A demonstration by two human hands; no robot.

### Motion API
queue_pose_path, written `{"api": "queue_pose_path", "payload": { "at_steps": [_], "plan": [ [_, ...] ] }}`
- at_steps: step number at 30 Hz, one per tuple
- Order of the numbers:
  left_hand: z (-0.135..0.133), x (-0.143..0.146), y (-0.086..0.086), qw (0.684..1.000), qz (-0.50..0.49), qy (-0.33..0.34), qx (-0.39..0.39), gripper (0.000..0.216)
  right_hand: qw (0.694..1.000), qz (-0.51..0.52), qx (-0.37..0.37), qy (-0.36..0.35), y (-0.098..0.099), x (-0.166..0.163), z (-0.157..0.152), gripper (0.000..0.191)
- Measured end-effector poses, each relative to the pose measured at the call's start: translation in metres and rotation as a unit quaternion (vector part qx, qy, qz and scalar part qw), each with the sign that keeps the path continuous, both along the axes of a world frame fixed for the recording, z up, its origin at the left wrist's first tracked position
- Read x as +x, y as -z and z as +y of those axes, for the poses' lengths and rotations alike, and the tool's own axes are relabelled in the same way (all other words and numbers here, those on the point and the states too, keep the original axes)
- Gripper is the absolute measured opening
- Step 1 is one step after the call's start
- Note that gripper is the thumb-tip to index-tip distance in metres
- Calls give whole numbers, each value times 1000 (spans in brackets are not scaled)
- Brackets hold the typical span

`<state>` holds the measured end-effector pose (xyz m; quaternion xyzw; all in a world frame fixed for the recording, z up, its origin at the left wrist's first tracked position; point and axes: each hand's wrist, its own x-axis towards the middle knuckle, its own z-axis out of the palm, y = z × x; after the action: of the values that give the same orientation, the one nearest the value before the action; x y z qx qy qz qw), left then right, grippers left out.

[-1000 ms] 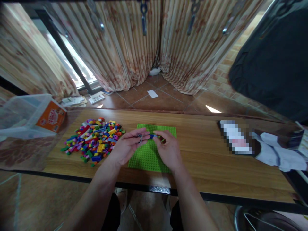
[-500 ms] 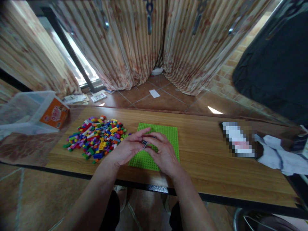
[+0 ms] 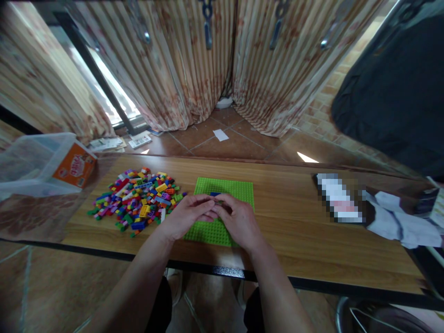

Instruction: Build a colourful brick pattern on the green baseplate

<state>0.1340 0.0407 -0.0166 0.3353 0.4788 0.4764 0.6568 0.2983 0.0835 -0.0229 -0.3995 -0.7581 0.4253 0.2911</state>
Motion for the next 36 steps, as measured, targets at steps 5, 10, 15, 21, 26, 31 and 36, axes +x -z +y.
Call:
{"api": "queue_pose_path", "payload": {
  "at_steps": [5, 10, 15, 21, 26, 31, 36],
  "plan": [
    [4, 3, 0, 998, 35, -53, -18, 16, 1000, 1, 8, -20, 0, 0, -1, 23],
    [7, 6, -1, 994, 83, -57, -31, 13, 999, 1, 47, -6, 4, 5, 3, 21],
    [10, 2, 7, 973, 192, -128, 19, 19, 982, -60, 125, 127, 17, 27, 24, 27],
    [10, -3, 14, 881, 440, -105, 138, 30, 966, -115, 161, 165, 35, 35, 44, 30],
    [6, 7, 16, 801, 568, -41, 185, 40, 959, -172, 168, 149, 43, 25, 44, 24],
    [3, 15, 21, 748, 633, 16, 199, 47, 955, -188, 174, 151, 46, 25, 43, 21],
    [-1, 25, 24, 706, 678, 54, 196, 57, 956, -188, 167, 151, 44, 24, 43, 19]
  ]
}}
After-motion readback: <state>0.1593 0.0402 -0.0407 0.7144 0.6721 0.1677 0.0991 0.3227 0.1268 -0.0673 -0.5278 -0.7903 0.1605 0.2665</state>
